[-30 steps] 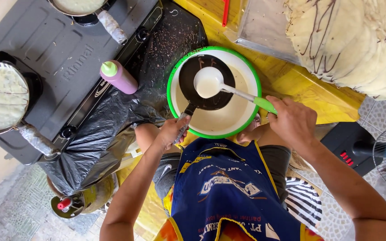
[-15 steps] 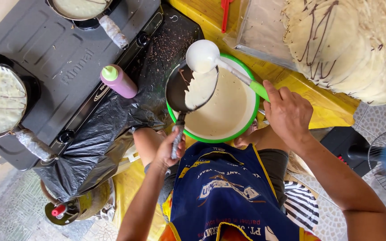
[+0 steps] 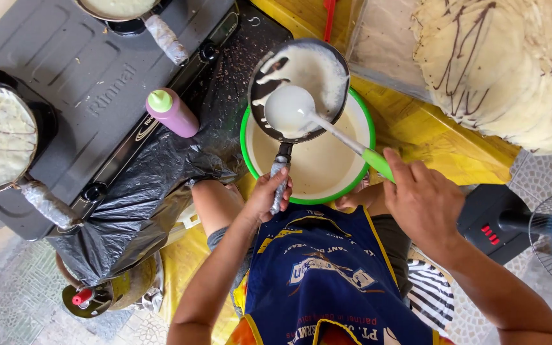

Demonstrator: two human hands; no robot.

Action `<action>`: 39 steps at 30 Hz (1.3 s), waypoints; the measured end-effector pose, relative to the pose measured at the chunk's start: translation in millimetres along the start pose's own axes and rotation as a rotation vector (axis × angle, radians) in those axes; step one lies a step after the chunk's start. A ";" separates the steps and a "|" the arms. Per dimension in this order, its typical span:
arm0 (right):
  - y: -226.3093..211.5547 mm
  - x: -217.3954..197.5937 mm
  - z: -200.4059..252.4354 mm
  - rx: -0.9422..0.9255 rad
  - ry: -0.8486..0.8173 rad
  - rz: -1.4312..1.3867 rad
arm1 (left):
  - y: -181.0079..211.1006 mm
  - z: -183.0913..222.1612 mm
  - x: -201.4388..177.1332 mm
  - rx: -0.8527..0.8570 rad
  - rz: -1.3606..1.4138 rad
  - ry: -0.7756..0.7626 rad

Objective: Preparing crepes by pouring batter into pans, adding chocolate drizzle, and stacking finished crepes.

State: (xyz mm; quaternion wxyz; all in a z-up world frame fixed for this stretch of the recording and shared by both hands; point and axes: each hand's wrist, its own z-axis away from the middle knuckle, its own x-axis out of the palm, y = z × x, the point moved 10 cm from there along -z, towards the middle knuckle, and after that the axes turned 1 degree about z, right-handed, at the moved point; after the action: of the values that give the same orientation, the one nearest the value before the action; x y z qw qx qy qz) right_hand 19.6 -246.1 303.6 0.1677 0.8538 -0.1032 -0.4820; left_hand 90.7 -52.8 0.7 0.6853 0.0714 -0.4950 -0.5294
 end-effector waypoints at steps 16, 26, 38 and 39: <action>28.6 140.9 51.2 0.552 -0.675 -0.501 | 57.1 37.4 17.3 -0.321 -0.813 0.032; 49.3 52.2 36.6 0.275 -0.110 -0.042 | -50.0 28.1 -10.2 -0.119 -0.225 -0.121; 82.4 90.2 51.7 0.548 -0.371 -0.371 | 48.8 60.4 -6.7 -0.072 -0.719 -0.063; 83.5 103.2 57.3 0.620 -0.497 -0.442 | 71.9 64.4 -14.3 -0.046 -0.936 0.042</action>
State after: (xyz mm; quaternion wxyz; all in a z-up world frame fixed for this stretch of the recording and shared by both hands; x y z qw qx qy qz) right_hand 22.3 -368.7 227.0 -0.2328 0.7235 -0.0952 -0.6429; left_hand 90.0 16.9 69.0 0.3841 0.2823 -0.3837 -0.7909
